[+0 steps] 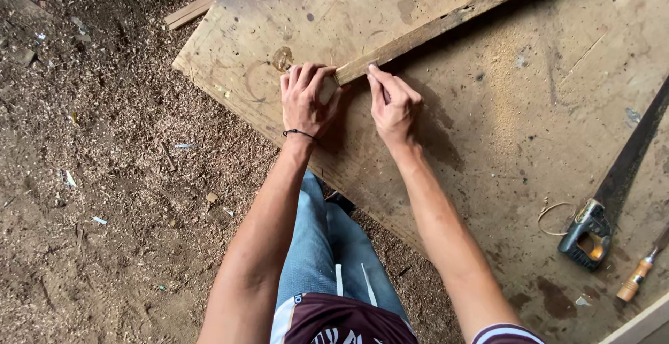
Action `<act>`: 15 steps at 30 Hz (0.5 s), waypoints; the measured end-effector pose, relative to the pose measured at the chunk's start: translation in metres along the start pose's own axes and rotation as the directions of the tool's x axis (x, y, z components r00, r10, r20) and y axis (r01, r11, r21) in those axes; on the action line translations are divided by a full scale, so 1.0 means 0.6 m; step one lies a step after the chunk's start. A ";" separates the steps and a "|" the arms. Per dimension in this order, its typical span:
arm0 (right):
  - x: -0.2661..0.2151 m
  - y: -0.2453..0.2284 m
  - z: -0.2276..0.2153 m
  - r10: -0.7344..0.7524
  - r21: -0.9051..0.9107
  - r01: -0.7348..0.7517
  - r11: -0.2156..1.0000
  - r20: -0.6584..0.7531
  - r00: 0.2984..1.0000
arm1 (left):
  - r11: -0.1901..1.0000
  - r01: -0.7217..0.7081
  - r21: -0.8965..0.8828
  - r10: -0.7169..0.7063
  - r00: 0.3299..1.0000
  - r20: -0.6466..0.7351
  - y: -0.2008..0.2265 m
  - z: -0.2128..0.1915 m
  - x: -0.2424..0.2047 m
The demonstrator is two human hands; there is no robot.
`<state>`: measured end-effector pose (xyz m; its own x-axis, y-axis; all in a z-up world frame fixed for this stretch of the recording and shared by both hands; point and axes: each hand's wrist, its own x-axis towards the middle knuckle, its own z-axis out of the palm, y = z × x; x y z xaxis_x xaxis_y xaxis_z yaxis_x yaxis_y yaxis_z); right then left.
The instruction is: The person smooths the edges of a long wooden plank by hand on a workbench. They repeatedly rub the edges with their fingers to remove splinters and roughness.
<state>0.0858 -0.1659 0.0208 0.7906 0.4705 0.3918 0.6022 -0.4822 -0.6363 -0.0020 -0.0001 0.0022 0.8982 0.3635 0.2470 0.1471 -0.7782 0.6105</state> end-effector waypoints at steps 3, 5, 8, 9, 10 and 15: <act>0.038 0.035 0.036 0.091 0.060 -0.090 0.994 -0.004 0.996 | 0.999 0.033 -0.006 -0.033 0.999 0.033 -0.003 0.000 -0.003; 0.030 0.036 0.034 0.025 0.038 -0.024 0.999 -0.040 0.999 | 0.999 0.037 -0.017 -0.036 0.999 0.039 -0.002 0.001 -0.004; -0.003 0.023 0.013 -0.012 -0.024 0.010 1.000 -0.064 0.998 | 1.000 0.016 -0.018 -0.016 1.000 0.018 0.001 -0.002 -0.006; -0.013 0.023 0.009 -0.017 -0.047 0.014 0.999 -0.066 0.998 | 1.000 0.006 -0.014 -0.006 1.000 0.003 0.001 -0.001 -0.004; 0.001 0.036 0.022 -0.089 0.045 0.094 0.995 -0.106 0.990 | 1.000 0.004 -0.009 -0.004 1.000 -0.003 -0.001 0.001 0.001; 0.013 0.066 0.046 -0.033 0.047 0.037 0.998 -0.071 0.997 | 0.999 0.036 -0.004 -0.036 0.999 0.036 -0.003 0.003 -0.005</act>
<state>0.1126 -0.1609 -0.0195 0.7761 0.4323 0.4591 0.6248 -0.4294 -0.6521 -0.0044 -0.0007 -0.0013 0.9066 0.3728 0.1979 0.1779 -0.7627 0.6219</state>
